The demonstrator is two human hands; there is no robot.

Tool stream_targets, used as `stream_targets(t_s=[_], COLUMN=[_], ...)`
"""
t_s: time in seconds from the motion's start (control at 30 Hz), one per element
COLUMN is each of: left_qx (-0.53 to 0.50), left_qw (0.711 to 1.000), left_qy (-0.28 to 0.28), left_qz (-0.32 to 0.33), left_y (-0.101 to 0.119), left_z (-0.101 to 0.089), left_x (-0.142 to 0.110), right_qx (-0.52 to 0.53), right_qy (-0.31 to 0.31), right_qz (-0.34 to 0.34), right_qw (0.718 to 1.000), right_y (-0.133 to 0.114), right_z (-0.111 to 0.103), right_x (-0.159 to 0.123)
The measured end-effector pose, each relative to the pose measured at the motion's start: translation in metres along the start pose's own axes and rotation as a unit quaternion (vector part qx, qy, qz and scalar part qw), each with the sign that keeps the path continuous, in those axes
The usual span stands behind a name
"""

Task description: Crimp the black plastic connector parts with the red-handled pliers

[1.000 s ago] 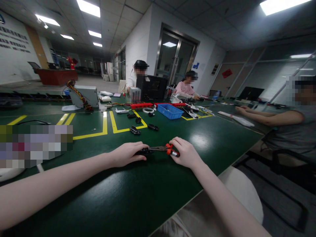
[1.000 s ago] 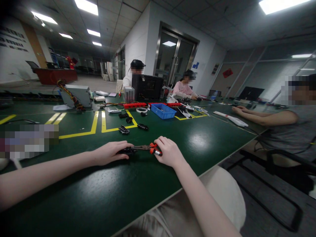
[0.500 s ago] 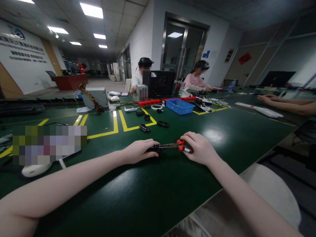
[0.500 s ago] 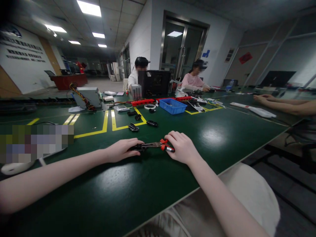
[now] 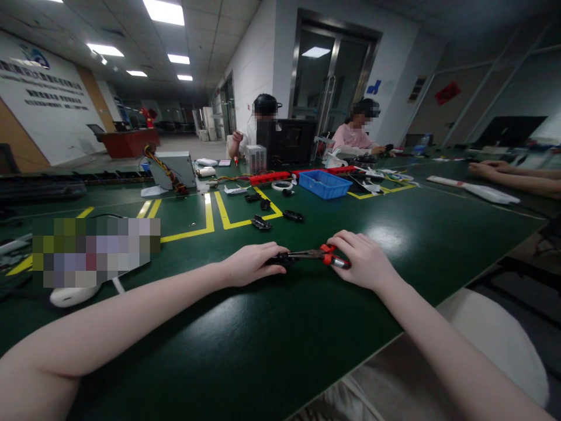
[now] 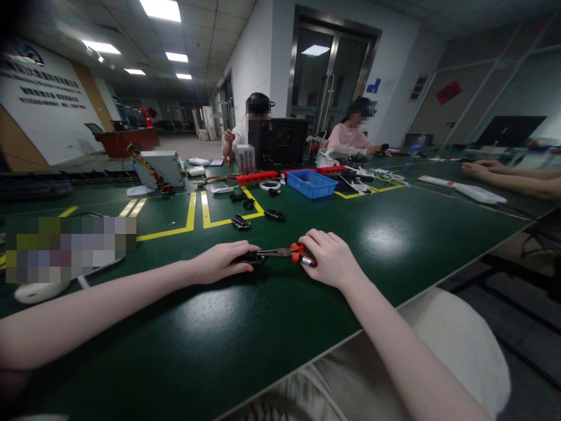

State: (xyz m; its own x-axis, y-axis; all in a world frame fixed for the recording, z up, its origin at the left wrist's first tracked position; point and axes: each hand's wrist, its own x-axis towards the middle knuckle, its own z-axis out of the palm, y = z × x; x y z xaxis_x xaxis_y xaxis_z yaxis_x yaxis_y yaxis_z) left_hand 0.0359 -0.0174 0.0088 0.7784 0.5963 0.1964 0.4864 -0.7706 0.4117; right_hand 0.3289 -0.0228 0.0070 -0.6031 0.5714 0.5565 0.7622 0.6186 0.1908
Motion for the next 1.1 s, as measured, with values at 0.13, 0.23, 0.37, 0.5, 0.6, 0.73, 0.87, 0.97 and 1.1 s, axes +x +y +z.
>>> stream_targets(t_s=[0.13,0.23,0.37,0.5,0.6,0.73,0.87,0.97,1.1], left_qx=[0.004,-0.004,-0.015,-0.011,0.003,0.006,-0.028,-0.04,-0.038], left_qw=[1.0,1.0,1.0,1.0,1.0,1.0,1.0,0.999,0.999], left_qy=[0.003,0.001,-0.001,0.002,0.008,0.008,-0.001,-0.002,-0.005], left_qz=[-0.002,0.001,0.004,0.003,0.002,-0.005,-0.01,-0.014,-0.015], left_y=[-0.0013,-0.0034,-0.0058,-0.0048,-0.003,-0.003,-0.006,-0.0079,-0.0074], left_z=[0.0008,0.0017,0.002,0.0014,0.0011,0.0013,0.0017,0.002,0.0019], left_x=[-0.0003,0.0002,0.001,0.0004,-0.0006,-0.0002,0.0021,0.0032,0.0031], right_qx=[0.006,0.008,0.02,0.04,0.051,0.056,0.053,0.048,0.043], right_qy=[-0.002,-0.001,-0.003,-0.014,-0.025,-0.032,-0.03,-0.033,-0.034], right_qz=[-0.005,-0.008,-0.009,-0.001,0.006,0.01,0.012,0.011,0.006], right_qw=[1.0,1.0,1.0,0.999,0.998,0.998,0.998,0.998,0.998], right_y=[0.0009,0.0014,0.0009,0.0002,0.0,-0.0003,-0.0006,-0.0003,0.0003], right_z=[0.0017,0.003,0.0032,0.0025,0.0018,0.0009,0.0009,0.0013,0.0014], right_x=[-0.001,-0.0018,-0.002,-0.0017,-0.0014,-0.0012,-0.0014,-0.0016,-0.002])
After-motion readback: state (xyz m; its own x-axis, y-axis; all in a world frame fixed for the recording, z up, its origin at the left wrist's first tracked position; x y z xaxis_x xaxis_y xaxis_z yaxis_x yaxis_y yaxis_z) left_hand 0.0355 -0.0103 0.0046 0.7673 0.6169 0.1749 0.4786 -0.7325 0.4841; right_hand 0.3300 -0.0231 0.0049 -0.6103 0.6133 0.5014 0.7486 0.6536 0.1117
